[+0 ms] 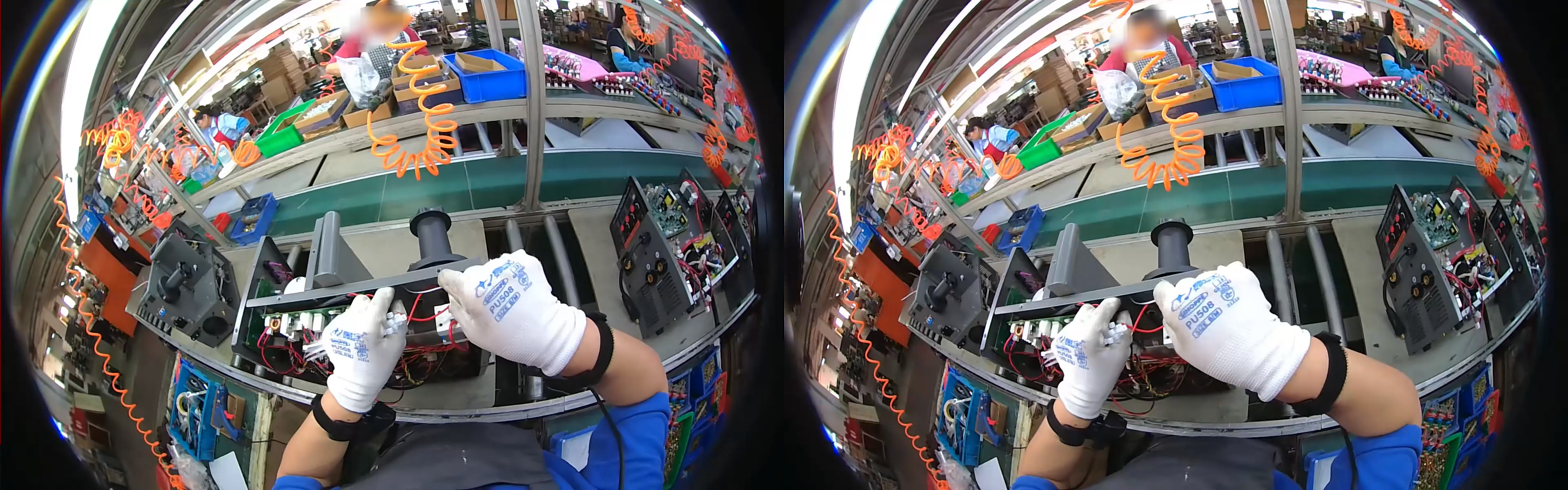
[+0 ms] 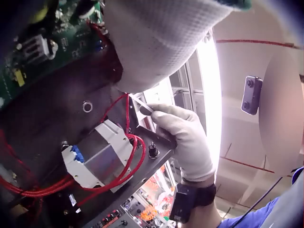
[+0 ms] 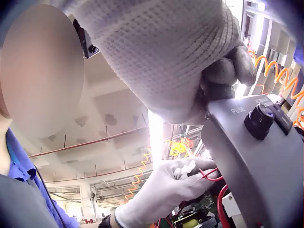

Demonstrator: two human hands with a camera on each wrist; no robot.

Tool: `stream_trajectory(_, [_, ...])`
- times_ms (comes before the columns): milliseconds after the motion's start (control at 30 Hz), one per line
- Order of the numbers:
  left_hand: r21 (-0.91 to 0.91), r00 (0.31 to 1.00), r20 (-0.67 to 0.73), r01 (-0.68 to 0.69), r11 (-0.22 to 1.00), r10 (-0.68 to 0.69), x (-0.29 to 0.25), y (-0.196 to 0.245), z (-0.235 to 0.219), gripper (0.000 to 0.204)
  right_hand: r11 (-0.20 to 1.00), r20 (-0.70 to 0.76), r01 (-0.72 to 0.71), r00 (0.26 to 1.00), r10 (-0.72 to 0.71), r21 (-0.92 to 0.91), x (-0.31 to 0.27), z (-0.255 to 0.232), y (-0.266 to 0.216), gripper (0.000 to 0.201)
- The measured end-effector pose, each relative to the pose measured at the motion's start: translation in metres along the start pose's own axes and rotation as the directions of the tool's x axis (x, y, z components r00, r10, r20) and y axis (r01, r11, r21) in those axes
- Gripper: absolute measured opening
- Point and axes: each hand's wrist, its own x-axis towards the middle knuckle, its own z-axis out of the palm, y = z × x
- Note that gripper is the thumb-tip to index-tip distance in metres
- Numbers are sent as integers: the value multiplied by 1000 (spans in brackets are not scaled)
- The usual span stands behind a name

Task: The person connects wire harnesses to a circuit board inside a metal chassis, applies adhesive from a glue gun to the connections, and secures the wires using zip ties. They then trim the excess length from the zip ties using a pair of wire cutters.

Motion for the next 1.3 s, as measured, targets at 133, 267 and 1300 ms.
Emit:
stream_trajectory(133, [35,1000,-28,-9,999,10,-5,-1,3,29,990,-16,-40,999,38,-134,2,-1,-12,11])
stream_trajectory(267, [7,998,-53,-21,1000,22,-7,-4,4,33,978,-57,-82,996,72,-192,2,-1,-19,16])
stream_trajectory(1300, [56,961,-241,151,987,-134,-11,15,22,22,955,-37,229,970,-240,-188,17,6,2,12])
